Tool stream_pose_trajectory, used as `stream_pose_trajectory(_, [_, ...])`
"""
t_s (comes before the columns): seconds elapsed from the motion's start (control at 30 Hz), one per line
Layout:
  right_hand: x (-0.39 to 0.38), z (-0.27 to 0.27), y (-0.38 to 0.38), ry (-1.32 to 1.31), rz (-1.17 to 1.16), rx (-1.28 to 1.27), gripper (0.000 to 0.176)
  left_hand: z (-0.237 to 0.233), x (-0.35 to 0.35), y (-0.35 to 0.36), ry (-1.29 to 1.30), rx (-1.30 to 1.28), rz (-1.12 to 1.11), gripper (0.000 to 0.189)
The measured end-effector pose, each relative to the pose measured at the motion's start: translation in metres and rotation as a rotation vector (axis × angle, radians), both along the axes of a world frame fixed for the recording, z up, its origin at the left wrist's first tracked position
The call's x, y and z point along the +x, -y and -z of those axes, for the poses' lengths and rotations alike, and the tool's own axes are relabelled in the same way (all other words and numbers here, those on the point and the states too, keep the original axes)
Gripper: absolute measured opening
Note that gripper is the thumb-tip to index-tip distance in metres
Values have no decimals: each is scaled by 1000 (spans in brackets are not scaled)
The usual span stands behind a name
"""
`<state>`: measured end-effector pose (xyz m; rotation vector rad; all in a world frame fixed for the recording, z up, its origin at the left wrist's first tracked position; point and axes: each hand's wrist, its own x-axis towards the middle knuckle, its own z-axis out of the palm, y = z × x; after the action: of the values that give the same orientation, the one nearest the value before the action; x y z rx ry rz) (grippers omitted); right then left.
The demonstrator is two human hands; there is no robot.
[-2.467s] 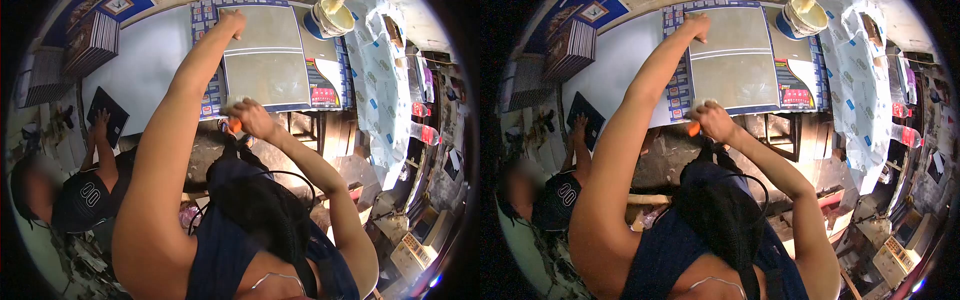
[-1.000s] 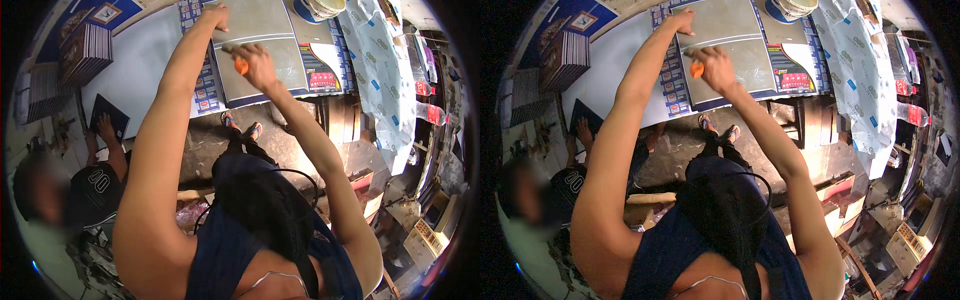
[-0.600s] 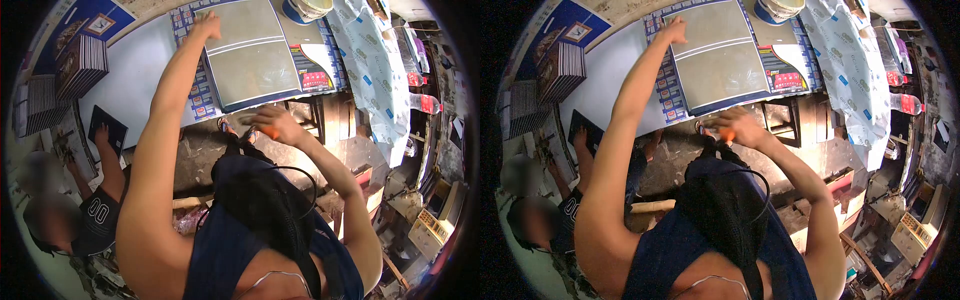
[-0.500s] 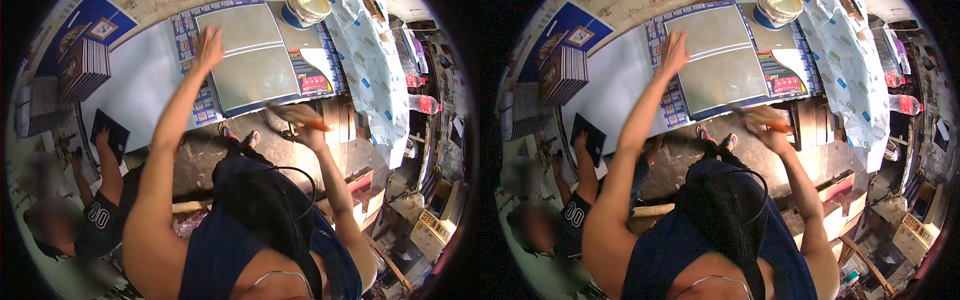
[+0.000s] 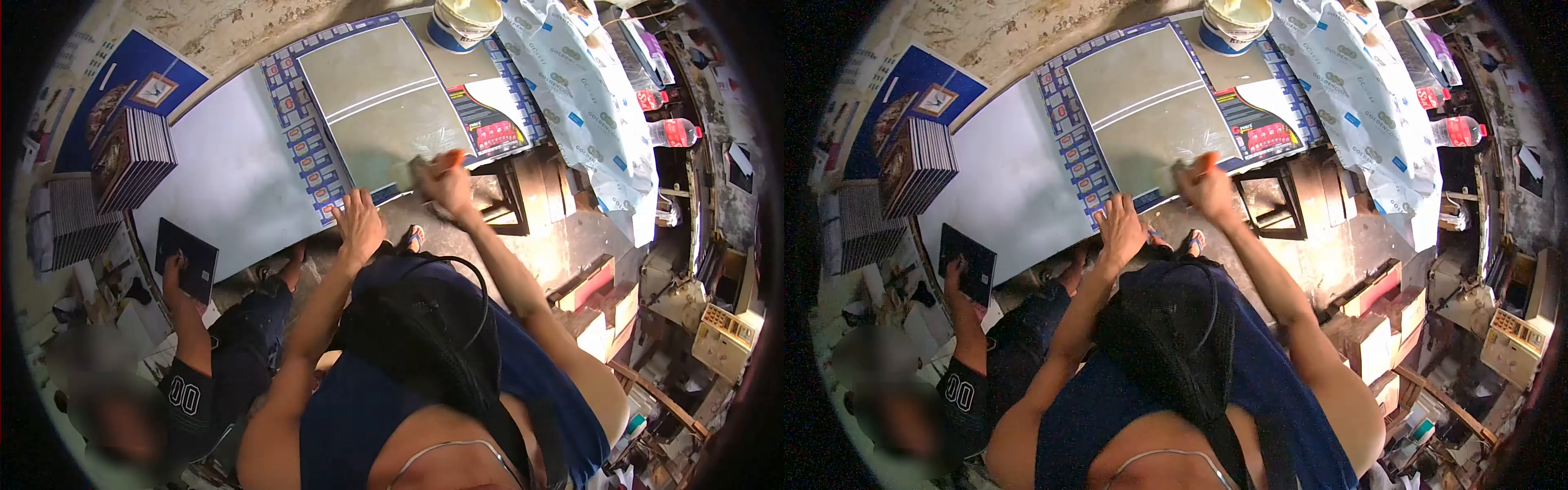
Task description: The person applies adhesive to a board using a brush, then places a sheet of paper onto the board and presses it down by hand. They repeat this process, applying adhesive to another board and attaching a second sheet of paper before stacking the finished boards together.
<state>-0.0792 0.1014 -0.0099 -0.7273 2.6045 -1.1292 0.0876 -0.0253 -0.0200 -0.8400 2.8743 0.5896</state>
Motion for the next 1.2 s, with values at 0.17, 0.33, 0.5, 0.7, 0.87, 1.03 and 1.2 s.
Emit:
stream_pose_trajectory(0.17, [-97,-26,-66,-274,262,358,58,0,6,-1,-8,-24,19,63])
stream_pose_trajectory(0.33, [-57,-42,17,-325,148,-242,32,2,4,-2,14,16,21,63])
stream_pose_trajectory(0.5, [-65,88,51,-125,-227,-70,38,-6,1,-1,42,40,33,60])
stream_pose_trajectory(0.7, [-130,-20,3,-425,132,251,41,1,6,0,6,62,-1,54])
stream_pose_trajectory(0.87, [-59,67,52,-225,-9,-145,21,6,-2,-4,8,50,-19,53])
stream_pose_trajectory(1.03, [-38,34,13,151,78,185,42,2,2,-3,9,4,14,52])
stream_pose_trajectory(1.2, [-122,-14,-73,-303,288,279,44,0,3,0,77,48,25,65])
